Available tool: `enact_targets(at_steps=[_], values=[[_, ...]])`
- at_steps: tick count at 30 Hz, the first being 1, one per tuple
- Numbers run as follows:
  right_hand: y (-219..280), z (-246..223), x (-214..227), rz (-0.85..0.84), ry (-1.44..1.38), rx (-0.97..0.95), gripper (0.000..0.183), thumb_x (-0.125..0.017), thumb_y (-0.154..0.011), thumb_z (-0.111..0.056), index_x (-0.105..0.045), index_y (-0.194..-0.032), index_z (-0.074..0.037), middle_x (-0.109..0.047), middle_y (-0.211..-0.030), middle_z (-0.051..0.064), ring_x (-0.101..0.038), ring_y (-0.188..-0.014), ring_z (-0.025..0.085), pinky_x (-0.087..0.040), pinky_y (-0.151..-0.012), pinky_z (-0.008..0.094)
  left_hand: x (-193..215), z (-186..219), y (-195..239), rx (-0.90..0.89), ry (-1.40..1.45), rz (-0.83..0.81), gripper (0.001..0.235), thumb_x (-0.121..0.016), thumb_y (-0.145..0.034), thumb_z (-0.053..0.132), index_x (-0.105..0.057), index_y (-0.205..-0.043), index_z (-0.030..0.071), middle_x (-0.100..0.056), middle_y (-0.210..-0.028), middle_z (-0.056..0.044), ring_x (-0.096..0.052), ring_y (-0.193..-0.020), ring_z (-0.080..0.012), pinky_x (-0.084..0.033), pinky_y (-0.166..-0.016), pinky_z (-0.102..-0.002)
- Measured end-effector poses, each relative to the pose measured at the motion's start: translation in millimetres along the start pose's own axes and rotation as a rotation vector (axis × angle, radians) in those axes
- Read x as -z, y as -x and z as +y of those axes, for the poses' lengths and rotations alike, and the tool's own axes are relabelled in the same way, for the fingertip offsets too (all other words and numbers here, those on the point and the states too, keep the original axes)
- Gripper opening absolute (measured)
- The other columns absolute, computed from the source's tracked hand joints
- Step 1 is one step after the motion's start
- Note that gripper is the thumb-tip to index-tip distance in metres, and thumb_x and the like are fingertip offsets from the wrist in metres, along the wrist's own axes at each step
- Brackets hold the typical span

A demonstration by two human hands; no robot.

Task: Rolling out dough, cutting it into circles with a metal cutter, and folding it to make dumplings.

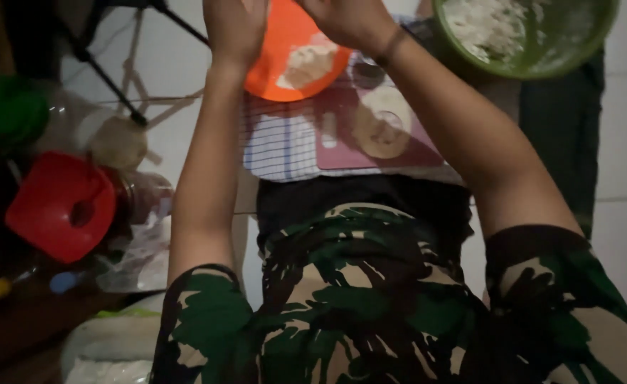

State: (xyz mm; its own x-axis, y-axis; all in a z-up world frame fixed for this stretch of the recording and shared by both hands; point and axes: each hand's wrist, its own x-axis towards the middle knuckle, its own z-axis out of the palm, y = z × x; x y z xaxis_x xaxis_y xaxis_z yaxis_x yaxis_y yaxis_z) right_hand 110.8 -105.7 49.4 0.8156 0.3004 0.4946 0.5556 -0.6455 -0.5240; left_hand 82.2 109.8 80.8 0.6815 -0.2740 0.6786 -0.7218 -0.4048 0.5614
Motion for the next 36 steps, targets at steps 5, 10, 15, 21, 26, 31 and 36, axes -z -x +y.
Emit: enact_targets(at_steps=[5, 10, 15, 21, 26, 31, 36], values=[[92, -58, 88, 0.018, -0.098, 0.008, 0.010, -0.075, -0.095, 0.000, -0.077, -0.101, 0.008, -0.073, -0.084, 0.012, -0.062, -0.065, 0.018, -0.051, -0.059, 0.029, -36, 46, 35, -0.027, 0.128, -0.119, 0.020, -0.074, -0.088, 0.000, -0.070, -0.107, 0.003, -0.071, -0.102, -0.008, -0.064, -0.092, -0.0252, -0.051, -0.079, -0.035], [172, -35, 90, -0.008, 0.057, -0.159, 0.013, -0.078, -0.090, 0.001, -0.076, -0.103, 0.002, -0.064, -0.084, 0.009, -0.052, -0.065, 0.019, -0.044, -0.059, 0.030, -68, 79, 86, -0.004, 0.164, -0.295, 0.025, -0.075, -0.088, 0.005, -0.070, -0.113, 0.002, -0.068, -0.107, -0.010, -0.062, -0.097, -0.0262, -0.052, -0.089, -0.035], [194, -26, 71, -0.074, 0.212, -0.361, 0.037, -0.077, -0.095, -0.021, -0.070, -0.129, -0.005, -0.065, -0.088, 0.013, -0.061, -0.074, 0.027, -0.052, -0.067, 0.038, -89, 80, 103, 0.110, 0.079, -0.308, 0.036, -0.073, -0.089, 0.007, -0.066, -0.123, -0.001, -0.062, -0.124, -0.015, -0.052, -0.113, -0.0337, -0.048, -0.099, -0.041], [182, -32, 66, -0.161, 0.201, -0.507, 0.032, -0.075, -0.096, -0.028, -0.069, -0.121, -0.010, -0.060, -0.102, 0.013, -0.063, -0.082, 0.030, -0.053, -0.072, 0.043, -93, 82, 91, 0.115, -0.023, -0.338, 0.044, -0.074, -0.088, 0.009, -0.064, -0.130, 0.002, -0.069, -0.119, -0.011, -0.053, -0.106, -0.0301, -0.051, -0.094, -0.039], [182, -24, 66, -0.170, 0.155, -0.473, 0.034, -0.080, -0.093, -0.026, -0.070, -0.119, -0.007, -0.061, -0.095, 0.013, -0.059, -0.080, 0.028, -0.050, -0.073, 0.040, -98, 76, 93, 0.175, 0.033, -0.351, 0.052, -0.078, -0.085, 0.008, -0.062, -0.134, 0.005, -0.070, -0.119, -0.011, -0.054, -0.109, -0.0283, -0.052, -0.097, -0.037], [182, -19, 67, -0.207, 0.166, -0.435, 0.035, -0.082, -0.091, -0.025, -0.070, -0.117, -0.005, -0.061, -0.090, 0.010, -0.058, -0.080, 0.025, -0.050, -0.072, 0.039, -99, 73, 94, 0.231, 0.039, -0.382, 0.053, -0.080, -0.085, 0.008, -0.062, -0.135, 0.008, -0.069, -0.116, -0.010, -0.056, -0.107, -0.0249, -0.055, -0.091, -0.034], [177, -35, 84, -0.218, 0.093, -0.282, 0.038, -0.075, -0.094, -0.017, -0.070, -0.128, -0.002, -0.062, -0.109, 0.015, -0.060, -0.094, 0.032, -0.051, -0.082, 0.042, -90, 72, 95, 0.189, 0.056, -0.469, 0.068, -0.089, -0.078, 0.017, -0.060, -0.139, 0.008, -0.071, -0.124, -0.011, -0.051, -0.116, -0.0311, -0.051, -0.100, -0.042]])
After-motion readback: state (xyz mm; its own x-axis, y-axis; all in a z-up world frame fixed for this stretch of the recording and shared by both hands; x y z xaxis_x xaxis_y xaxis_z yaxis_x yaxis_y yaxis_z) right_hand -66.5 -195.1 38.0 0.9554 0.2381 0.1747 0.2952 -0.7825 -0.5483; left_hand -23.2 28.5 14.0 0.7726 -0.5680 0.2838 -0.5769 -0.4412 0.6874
